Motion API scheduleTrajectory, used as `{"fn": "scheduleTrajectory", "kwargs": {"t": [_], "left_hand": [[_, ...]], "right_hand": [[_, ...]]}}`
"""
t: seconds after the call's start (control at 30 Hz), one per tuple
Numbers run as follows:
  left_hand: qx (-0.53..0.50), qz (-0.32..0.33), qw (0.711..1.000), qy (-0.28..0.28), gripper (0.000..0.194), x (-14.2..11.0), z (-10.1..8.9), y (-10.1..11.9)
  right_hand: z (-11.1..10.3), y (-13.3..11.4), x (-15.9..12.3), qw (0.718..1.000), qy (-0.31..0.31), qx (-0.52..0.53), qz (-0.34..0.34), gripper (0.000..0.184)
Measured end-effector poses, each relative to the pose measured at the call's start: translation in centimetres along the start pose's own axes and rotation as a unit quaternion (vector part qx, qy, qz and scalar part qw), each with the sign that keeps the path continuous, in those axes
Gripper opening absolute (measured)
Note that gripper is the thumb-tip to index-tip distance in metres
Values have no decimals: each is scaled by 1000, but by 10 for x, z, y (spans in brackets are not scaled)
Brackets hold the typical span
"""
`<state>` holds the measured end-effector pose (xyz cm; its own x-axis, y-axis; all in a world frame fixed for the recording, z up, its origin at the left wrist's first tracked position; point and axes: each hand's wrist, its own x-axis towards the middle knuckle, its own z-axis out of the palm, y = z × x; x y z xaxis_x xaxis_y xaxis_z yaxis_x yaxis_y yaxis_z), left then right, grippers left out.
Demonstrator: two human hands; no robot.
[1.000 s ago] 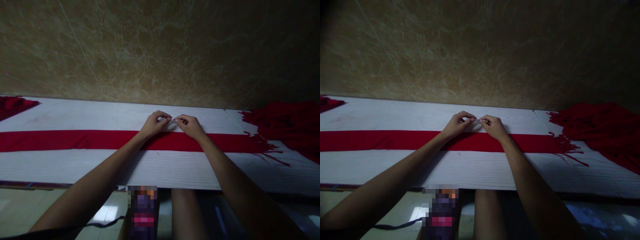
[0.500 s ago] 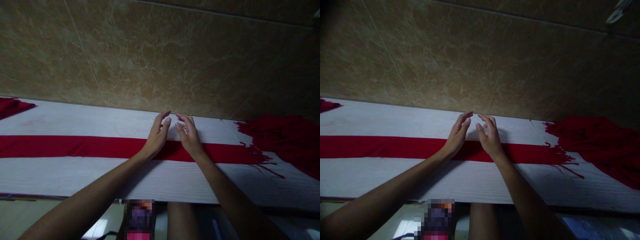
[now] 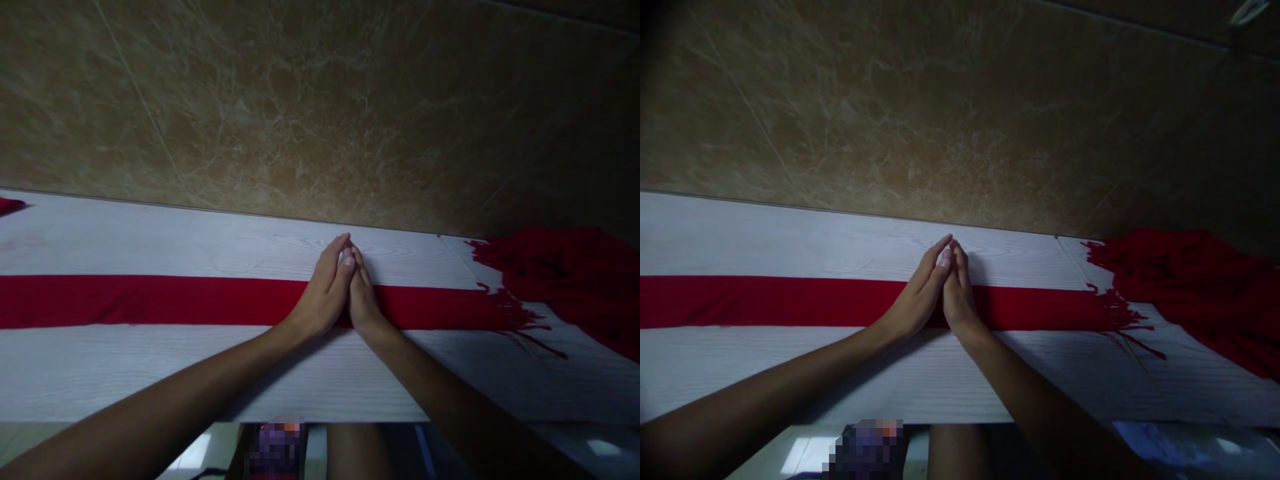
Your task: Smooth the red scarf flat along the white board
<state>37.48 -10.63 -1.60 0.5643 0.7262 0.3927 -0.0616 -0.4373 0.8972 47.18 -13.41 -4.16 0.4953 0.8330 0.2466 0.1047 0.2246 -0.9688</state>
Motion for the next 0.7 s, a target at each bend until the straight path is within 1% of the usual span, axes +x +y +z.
{"fn": "scheduleTrajectory", "kwargs": {"t": [0.07,0.13,0.2,0.3,0.37,0.47,0.53,0.57,0.63,0.7], "left_hand": [[81,33,996,-20,58,0,-7,2],[185,41,981,-39,57,1,-14,3],[290,39,954,-68,57,3,-18,4],[412,35,902,-120,62,2,-17,3],[463,27,873,-150,62,-1,-13,0],[505,27,841,-193,57,-8,-9,-7],[519,33,827,-214,53,-10,-8,-12],[520,33,825,-219,52,-10,-8,-13],[514,18,829,-220,54,-10,-7,-14],[503,-2,837,-215,56,-8,-6,-13]], "right_hand": [[-1,2,2,1000,-8,-22,0,78],[-3,2,7,999,-10,-50,-6,76],[-7,3,13,997,-5,-75,-17,73],[-16,3,20,991,8,-119,-56,67],[-23,3,22,981,-17,-167,-93,63],[-34,1,19,952,-107,-259,-120,59],[-44,-2,15,926,-157,-320,-126,57],[-51,-5,12,911,-176,-350,-130,56],[-69,-11,4,878,-205,-411,-137,57],[-95,-15,-2,846,-224,-466,-128,59]]}}
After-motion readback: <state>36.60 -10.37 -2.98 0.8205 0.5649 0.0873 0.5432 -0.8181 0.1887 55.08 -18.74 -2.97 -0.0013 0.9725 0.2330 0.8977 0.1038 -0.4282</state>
